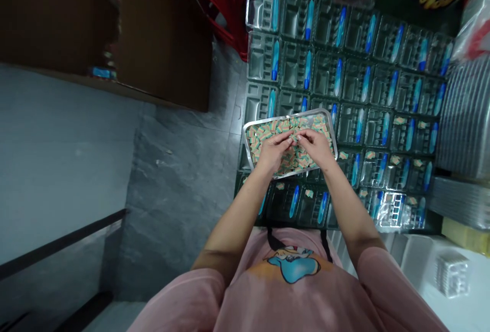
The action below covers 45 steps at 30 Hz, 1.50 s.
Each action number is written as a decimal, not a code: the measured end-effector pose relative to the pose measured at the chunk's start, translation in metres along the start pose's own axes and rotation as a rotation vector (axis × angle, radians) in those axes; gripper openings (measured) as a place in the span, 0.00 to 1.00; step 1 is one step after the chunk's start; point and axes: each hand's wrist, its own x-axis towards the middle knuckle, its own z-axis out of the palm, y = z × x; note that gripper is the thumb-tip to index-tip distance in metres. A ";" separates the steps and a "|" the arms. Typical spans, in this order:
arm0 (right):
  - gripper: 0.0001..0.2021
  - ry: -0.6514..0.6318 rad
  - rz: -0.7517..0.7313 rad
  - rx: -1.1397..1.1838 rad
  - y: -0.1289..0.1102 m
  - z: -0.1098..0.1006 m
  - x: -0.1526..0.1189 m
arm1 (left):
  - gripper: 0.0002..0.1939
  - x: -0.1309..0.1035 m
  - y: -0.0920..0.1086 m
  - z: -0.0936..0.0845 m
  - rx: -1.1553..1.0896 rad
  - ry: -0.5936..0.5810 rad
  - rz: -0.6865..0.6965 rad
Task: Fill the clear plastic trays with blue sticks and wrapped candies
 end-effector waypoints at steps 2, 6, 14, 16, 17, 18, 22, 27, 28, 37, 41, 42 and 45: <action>0.11 -0.020 -0.027 -0.048 -0.002 -0.006 0.002 | 0.19 -0.001 0.002 0.000 -0.018 0.002 0.012; 0.09 0.031 -0.117 -0.252 -0.002 -0.027 0.006 | 0.15 -0.005 0.010 -0.004 -0.064 0.073 0.066; 0.09 -0.164 -0.269 -0.692 0.013 -0.025 0.004 | 0.16 -0.013 0.010 -0.027 -0.174 0.152 0.017; 0.11 -0.199 -0.310 -0.779 0.017 -0.018 0.003 | 0.17 -0.016 0.008 -0.028 -0.180 0.149 -0.009; 0.12 -0.215 -0.329 -0.809 0.019 -0.016 0.003 | 0.17 -0.018 0.008 -0.028 -0.180 0.144 -0.022; 0.12 -0.224 -0.341 -0.828 0.021 -0.014 0.003 | 0.18 -0.019 0.008 -0.028 -0.180 0.139 -0.032; 0.09 -0.220 -0.325 -0.800 0.022 -0.015 0.006 | 0.20 -0.023 0.008 -0.024 -0.192 0.121 -0.055; 0.08 -0.058 -0.267 -0.537 0.015 -0.015 0.004 | 0.21 -0.025 0.005 -0.014 -0.187 0.088 -0.082; 0.08 -0.022 -0.241 -0.446 0.014 -0.013 0.002 | 0.21 -0.026 0.004 -0.012 -0.187 0.074 -0.086; 0.12 0.051 0.049 0.147 0.015 0.004 -0.015 | 0.22 -0.022 -0.005 0.003 -0.196 0.047 -0.054; 0.11 0.071 0.038 0.151 0.013 0.001 -0.020 | 0.24 -0.018 -0.007 0.005 -0.159 0.044 -0.074; 0.11 0.078 0.018 0.133 0.012 0.000 -0.021 | 0.24 -0.018 -0.008 0.006 -0.149 0.047 -0.078; 0.09 0.115 -0.049 0.051 0.008 -0.003 -0.024 | 0.24 -0.016 -0.009 0.012 -0.118 0.077 -0.070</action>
